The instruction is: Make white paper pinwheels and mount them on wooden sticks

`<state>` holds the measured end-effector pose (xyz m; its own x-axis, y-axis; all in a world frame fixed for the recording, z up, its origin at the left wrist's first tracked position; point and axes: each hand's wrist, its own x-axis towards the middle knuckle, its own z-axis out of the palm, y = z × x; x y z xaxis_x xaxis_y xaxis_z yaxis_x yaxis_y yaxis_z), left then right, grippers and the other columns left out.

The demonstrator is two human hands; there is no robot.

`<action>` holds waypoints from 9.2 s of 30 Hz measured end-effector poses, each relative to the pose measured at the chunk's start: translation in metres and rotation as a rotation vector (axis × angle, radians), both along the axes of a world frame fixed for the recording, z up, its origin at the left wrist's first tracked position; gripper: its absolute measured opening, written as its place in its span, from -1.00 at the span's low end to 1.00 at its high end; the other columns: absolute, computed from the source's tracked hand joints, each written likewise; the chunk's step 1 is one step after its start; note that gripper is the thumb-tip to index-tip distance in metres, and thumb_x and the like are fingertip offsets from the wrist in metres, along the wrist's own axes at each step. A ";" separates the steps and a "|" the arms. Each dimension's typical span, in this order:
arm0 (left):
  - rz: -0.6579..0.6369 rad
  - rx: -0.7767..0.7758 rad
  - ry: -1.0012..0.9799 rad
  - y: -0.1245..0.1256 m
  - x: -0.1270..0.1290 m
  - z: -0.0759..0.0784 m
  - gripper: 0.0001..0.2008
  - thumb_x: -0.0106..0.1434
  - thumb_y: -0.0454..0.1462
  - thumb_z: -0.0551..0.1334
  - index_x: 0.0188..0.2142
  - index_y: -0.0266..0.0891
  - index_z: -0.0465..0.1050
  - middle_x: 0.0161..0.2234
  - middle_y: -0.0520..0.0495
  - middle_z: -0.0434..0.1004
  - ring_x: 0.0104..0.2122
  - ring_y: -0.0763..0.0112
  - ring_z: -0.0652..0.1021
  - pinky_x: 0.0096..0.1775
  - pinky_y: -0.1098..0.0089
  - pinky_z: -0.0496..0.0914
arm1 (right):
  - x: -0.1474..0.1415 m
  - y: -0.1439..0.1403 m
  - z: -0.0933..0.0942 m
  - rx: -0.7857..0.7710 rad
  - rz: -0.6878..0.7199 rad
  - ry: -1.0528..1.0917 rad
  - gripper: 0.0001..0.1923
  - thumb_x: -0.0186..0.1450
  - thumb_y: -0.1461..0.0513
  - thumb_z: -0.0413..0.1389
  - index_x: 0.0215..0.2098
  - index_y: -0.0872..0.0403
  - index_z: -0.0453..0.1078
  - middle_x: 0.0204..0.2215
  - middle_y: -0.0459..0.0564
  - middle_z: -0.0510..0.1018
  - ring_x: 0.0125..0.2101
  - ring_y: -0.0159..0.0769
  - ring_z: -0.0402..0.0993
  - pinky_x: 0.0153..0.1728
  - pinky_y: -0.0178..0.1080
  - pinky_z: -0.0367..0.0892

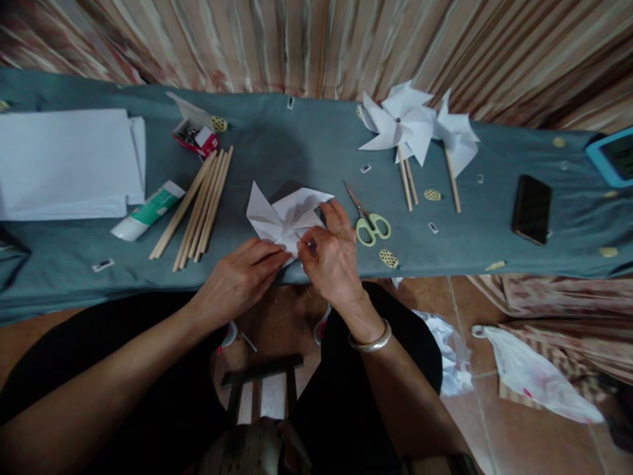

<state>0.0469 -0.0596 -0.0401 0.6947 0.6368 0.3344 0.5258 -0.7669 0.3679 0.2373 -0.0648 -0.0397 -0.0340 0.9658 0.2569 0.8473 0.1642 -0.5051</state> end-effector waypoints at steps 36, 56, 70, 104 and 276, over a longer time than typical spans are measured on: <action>-0.047 0.020 0.044 0.008 0.002 0.001 -0.79 0.38 -0.38 0.10 -0.11 -0.31 0.49 -0.16 -0.12 0.55 -0.18 0.31 0.48 -0.14 0.32 0.50 | -0.005 -0.004 -0.001 -0.029 -0.042 0.026 -0.91 0.25 0.26 0.12 -0.39 0.01 0.47 0.20 0.01 0.33 0.32 -0.02 0.05 0.26 0.11 0.12; -0.048 0.015 0.046 0.009 0.004 0.000 -0.80 0.37 -0.38 0.09 -0.16 -0.36 0.50 -0.22 -0.13 0.56 -0.22 0.31 0.47 -0.19 0.35 0.50 | -0.011 -0.010 0.005 -0.008 0.138 -0.186 -0.66 0.34 0.34 -0.04 -0.04 -0.07 0.44 0.31 -0.02 0.16 0.38 0.06 -0.17 0.22 0.16 0.10; -0.054 0.049 0.064 0.012 0.003 -0.002 -0.78 0.37 -0.39 0.07 -0.16 -0.31 0.50 -0.25 -0.11 0.54 -0.25 0.31 0.45 -0.24 0.34 0.47 | -0.019 -0.013 -0.003 -0.091 0.135 -0.212 -0.59 0.34 0.35 -0.06 0.10 -0.07 0.34 0.35 0.02 0.12 0.39 0.05 -0.22 0.22 0.13 0.04; 0.457 -0.249 -0.602 -0.027 -0.035 0.000 -0.79 0.25 -0.38 0.15 -0.25 -0.24 0.59 -0.21 -0.11 0.64 -0.18 0.34 0.61 -0.06 0.26 0.49 | -0.023 -0.011 -0.001 -0.053 0.155 -0.360 -0.58 0.33 0.39 -0.10 0.07 0.19 0.43 0.28 0.28 0.24 0.37 0.06 -0.14 0.23 0.13 -0.05; 0.256 -1.149 -1.197 -0.002 -0.018 0.055 -0.50 -0.17 -0.14 0.51 -0.21 -0.26 0.55 -0.26 -0.12 0.66 -0.15 0.12 0.62 -0.01 0.16 0.47 | -0.017 0.003 0.046 -0.152 -0.106 1.374 -0.46 -0.04 0.16 0.35 -0.09 0.02 0.39 -0.43 -0.11 0.62 -0.26 -0.18 0.58 -0.18 -0.14 0.45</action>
